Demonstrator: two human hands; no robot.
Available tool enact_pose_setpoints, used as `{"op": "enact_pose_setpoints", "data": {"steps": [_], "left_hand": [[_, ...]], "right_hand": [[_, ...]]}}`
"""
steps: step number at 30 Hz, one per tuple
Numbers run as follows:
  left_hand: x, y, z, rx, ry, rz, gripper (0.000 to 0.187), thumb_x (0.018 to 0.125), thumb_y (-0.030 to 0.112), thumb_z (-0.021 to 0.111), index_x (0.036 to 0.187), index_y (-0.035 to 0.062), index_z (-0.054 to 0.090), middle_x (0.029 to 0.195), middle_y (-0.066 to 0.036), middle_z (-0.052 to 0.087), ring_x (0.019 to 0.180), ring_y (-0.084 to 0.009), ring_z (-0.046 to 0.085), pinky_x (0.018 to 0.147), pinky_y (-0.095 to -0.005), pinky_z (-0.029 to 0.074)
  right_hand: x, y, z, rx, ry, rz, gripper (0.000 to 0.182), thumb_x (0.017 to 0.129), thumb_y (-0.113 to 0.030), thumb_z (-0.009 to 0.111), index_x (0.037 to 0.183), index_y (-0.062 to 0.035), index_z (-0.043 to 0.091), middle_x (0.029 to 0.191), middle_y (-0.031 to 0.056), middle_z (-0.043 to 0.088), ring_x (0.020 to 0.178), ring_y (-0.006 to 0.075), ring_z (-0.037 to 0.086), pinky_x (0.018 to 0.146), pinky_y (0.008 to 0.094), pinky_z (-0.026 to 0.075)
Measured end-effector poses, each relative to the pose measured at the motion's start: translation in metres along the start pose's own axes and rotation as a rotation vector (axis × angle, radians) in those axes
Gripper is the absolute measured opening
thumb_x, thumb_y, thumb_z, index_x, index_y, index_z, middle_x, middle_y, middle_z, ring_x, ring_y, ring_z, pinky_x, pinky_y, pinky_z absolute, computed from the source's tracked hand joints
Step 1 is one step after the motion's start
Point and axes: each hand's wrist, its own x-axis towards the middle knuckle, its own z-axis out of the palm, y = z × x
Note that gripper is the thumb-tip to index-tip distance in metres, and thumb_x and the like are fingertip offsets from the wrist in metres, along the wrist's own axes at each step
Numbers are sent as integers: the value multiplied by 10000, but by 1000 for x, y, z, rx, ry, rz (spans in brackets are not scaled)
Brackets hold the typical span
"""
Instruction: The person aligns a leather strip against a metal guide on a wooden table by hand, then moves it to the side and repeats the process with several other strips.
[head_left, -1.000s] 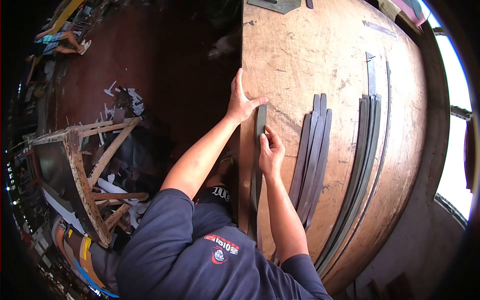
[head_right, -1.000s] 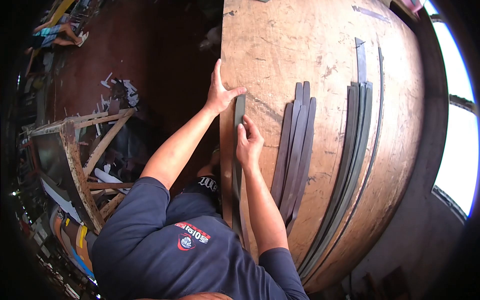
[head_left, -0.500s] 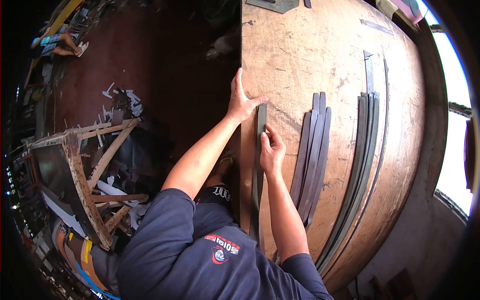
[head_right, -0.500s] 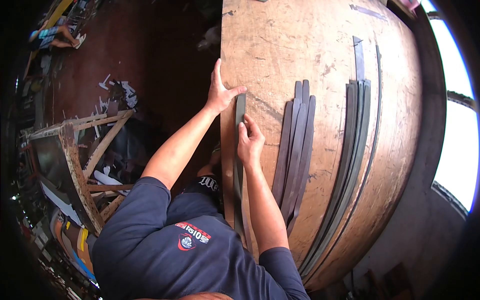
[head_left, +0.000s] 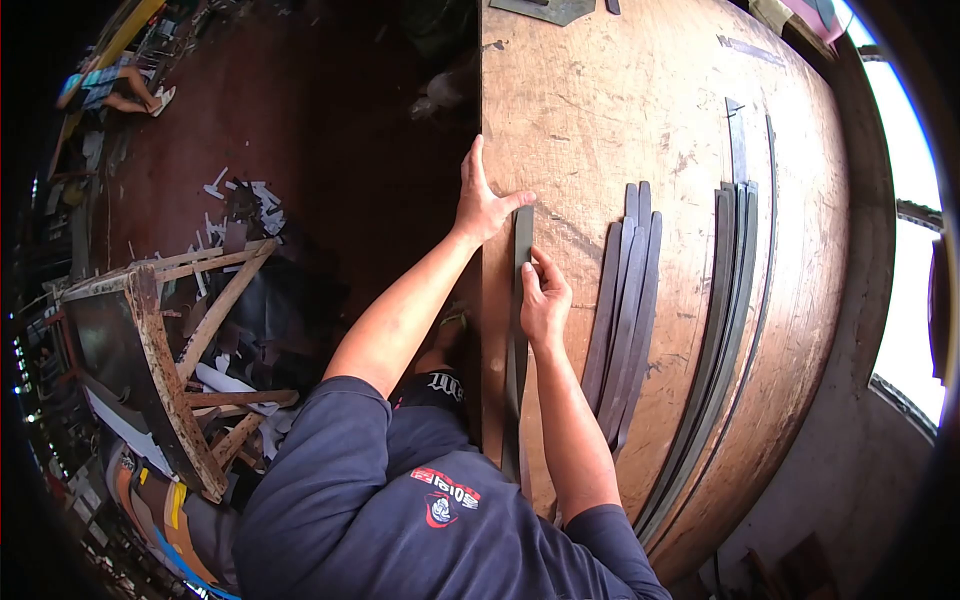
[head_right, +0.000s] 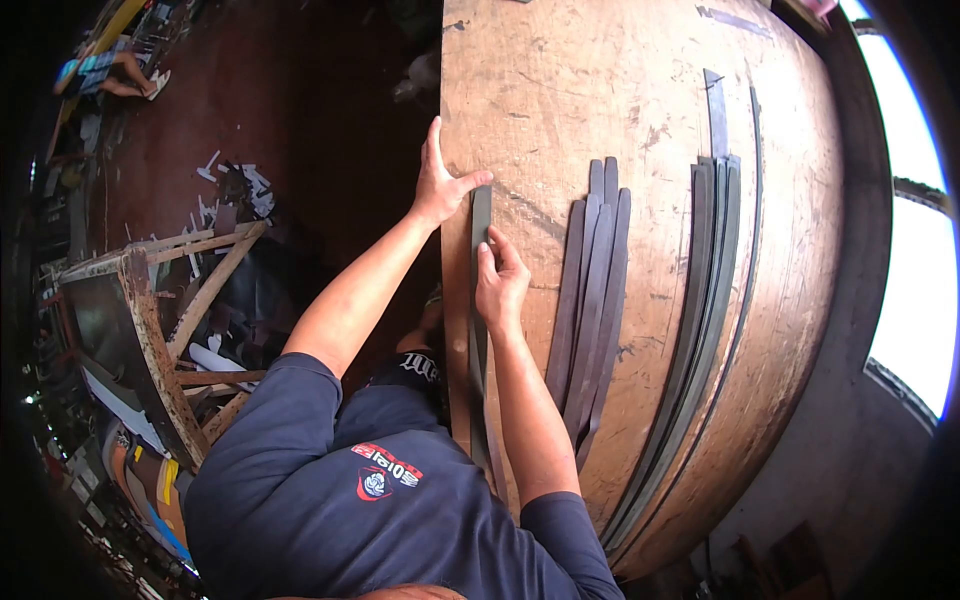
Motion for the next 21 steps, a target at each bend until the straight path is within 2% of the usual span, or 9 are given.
{"op": "enact_pose_setpoints", "data": {"steps": [21], "left_hand": [[0, -1, 1, 0, 7, 4, 1216, 617, 304, 899, 1506, 71, 102, 1469, -246, 240, 1362, -368, 318, 1124, -448, 324]], "right_hand": [[0, 2, 1, 18, 10, 1, 301, 919, -63, 615, 1208, 21, 626, 773, -35, 562, 680, 39, 471, 605, 199, 412]]}}
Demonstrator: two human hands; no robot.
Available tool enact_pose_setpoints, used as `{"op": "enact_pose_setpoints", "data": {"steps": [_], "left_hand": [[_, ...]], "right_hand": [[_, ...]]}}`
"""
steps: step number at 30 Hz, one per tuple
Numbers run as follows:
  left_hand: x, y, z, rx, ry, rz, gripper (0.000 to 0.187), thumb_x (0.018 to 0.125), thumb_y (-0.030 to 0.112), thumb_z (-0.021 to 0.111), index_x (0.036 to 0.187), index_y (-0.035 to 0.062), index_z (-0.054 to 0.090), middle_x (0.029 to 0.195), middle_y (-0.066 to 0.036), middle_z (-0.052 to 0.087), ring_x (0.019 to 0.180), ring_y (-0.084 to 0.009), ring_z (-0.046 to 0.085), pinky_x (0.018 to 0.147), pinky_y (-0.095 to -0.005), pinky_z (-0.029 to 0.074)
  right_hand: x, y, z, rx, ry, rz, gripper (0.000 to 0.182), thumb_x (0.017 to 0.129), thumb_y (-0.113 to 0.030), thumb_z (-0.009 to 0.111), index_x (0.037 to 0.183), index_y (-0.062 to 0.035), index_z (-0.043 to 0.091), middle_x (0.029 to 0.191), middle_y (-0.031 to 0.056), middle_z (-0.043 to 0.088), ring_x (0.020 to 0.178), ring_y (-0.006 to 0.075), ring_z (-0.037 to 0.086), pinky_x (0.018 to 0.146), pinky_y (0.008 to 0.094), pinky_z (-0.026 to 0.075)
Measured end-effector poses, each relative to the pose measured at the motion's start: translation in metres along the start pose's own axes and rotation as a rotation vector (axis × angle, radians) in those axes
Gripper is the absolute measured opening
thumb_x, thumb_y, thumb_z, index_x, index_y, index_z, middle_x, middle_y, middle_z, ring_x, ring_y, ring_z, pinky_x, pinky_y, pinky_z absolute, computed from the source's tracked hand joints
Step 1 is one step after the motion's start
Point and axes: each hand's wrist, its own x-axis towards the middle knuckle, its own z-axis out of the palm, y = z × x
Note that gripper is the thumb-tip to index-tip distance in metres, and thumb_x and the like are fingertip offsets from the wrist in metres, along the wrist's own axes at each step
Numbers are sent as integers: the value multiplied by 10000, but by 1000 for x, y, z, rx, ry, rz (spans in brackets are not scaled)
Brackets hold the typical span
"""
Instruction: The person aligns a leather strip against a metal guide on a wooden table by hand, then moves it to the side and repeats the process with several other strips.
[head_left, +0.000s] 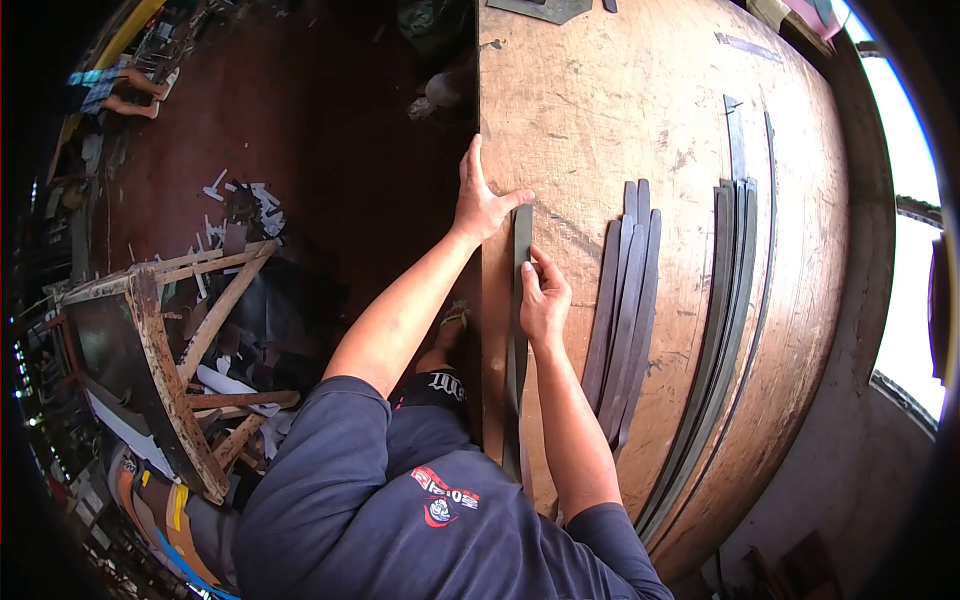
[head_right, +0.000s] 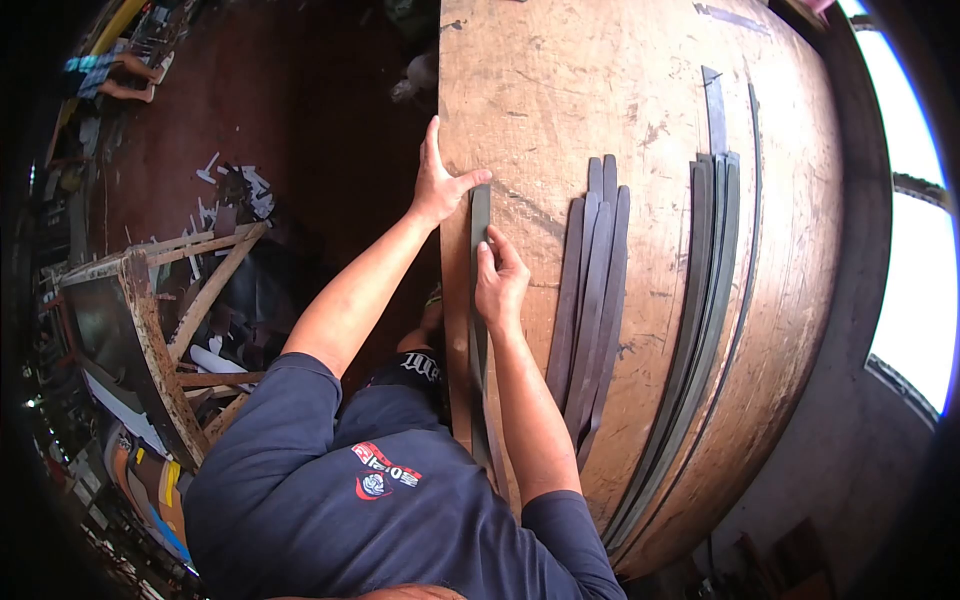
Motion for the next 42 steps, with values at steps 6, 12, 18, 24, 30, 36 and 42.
{"op": "enact_pose_setpoints", "data": {"steps": [6, 12, 18, 24, 30, 36, 42], "left_hand": [[-1, 0, 0, -8, 3, -8, 1204, 628, 301, 896, 1509, 69, 110, 1468, -248, 247, 1366, -360, 314, 1125, -450, 313], [0, -1, 0, -11, 10, -2, 1205, 623, 300, 900, 1508, 66, 116, 1469, -247, 246, 1366, -359, 314, 1125, -449, 314], [-1, 1, 0, -17, 12, -10, 1209, 618, 309, 902, 1507, 64, 120, 1468, -246, 250, 1364, -359, 317, 1125, -446, 314], [0, -1, 1, -11, 16, 1, 1206, 625, 325, 897, 1508, 57, 121, 1462, -253, 265, 1362, -358, 322, 1126, -449, 306], [0, -2, 1, -20, 17, -1, 1208, 623, 322, 899, 1508, 59, 120, 1462, -249, 263, 1364, -356, 317, 1125, -449, 307], [-1, -2, 1, -24, 16, -1, 1207, 622, 313, 900, 1508, 59, 121, 1470, -249, 254, 1368, -357, 311, 1129, -450, 301], [-1, -1, 1, -21, 19, 15, 1207, 623, 313, 900, 1508, 57, 120, 1470, -251, 257, 1369, -359, 308, 1131, -453, 298]], "right_hand": [[0, -1, 1, 3, 2, -1, 297, 921, -67, 612, 1204, 25, 628, 776, -31, 564, 684, 42, 473, 612, 201, 416], [0, -4, 0, -41, -2, 5, 297, 923, -76, 612, 1201, 29, 629, 797, -22, 579, 699, 47, 480, 630, 205, 426], [0, -3, 0, -46, 11, -3, 301, 926, -80, 611, 1202, 38, 626, 952, 63, 675, 833, 87, 577, 762, 233, 477], [0, -1, 1, -50, 8, 9, 296, 927, -77, 607, 1195, 49, 626, 1048, 127, 691, 936, 136, 620, 849, 266, 486], [-1, -3, 1, -72, 25, 1, 292, 925, -76, 607, 1185, 55, 630, 1064, 144, 692, 968, 150, 627, 872, 275, 485], [-1, -4, 1, -74, 25, -11, 289, 924, -79, 609, 1178, 56, 634, 1054, 149, 695, 960, 150, 629, 869, 275, 485], [-2, -9, 2, -85, 33, -15, 288, 924, -83, 612, 1174, 57, 636, 1011, 120, 699, 903, 124, 621, 824, 256, 491]]}}
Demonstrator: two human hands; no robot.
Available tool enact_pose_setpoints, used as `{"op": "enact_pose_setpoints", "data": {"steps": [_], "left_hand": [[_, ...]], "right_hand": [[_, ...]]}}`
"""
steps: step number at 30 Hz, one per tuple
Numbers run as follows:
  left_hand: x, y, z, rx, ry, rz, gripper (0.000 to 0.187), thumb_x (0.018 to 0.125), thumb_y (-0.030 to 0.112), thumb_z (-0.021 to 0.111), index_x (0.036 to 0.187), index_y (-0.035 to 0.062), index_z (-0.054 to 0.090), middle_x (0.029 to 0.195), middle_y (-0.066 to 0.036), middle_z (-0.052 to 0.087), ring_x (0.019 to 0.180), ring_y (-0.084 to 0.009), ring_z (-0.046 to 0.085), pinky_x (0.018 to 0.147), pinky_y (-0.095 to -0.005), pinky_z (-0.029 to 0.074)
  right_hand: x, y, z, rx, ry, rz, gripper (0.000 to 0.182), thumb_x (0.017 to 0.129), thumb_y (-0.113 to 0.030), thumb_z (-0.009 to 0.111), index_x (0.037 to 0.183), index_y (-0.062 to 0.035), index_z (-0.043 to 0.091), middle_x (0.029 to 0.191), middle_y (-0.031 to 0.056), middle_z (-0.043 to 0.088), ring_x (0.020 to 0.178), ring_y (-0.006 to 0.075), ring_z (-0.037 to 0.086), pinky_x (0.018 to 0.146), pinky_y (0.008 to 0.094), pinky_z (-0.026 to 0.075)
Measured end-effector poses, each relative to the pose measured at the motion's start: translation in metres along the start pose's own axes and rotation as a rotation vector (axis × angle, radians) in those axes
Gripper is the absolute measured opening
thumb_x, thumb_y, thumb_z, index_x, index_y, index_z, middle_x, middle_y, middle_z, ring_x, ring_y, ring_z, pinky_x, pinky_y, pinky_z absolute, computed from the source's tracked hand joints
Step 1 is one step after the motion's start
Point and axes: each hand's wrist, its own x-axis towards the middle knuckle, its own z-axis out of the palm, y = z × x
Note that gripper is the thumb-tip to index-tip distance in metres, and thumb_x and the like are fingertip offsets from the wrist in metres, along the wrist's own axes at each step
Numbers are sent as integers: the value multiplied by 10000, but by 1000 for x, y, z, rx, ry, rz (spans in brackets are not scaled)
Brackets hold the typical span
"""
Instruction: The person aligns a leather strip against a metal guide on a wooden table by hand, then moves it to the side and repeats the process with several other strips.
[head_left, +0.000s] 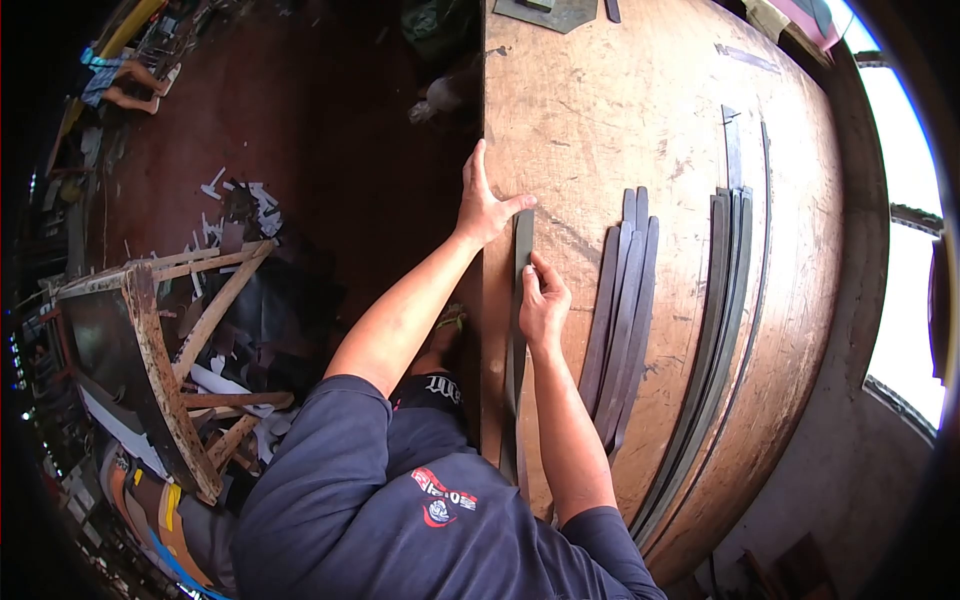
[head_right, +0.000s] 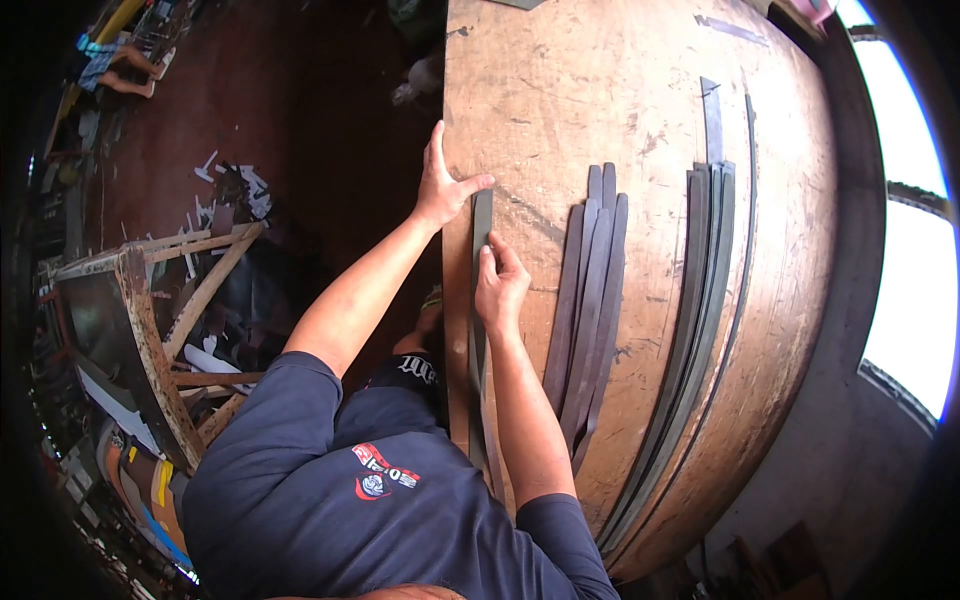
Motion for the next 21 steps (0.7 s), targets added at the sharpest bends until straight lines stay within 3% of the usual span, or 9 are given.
{"op": "enact_pose_setpoints", "data": {"steps": [21], "left_hand": [[0, 1, -1, 14, -8, 0, 1204, 625, 313, 895, 1506, 61, 114, 1469, -256, 243, 1366, -368, 309, 1129, -454, 308]], "right_hand": [[0, 1, 0, 31, -8, 16, 291, 926, -74, 613, 1187, 54, 632, 1039, 114, 693, 915, 117, 613, 831, 250, 487]]}}
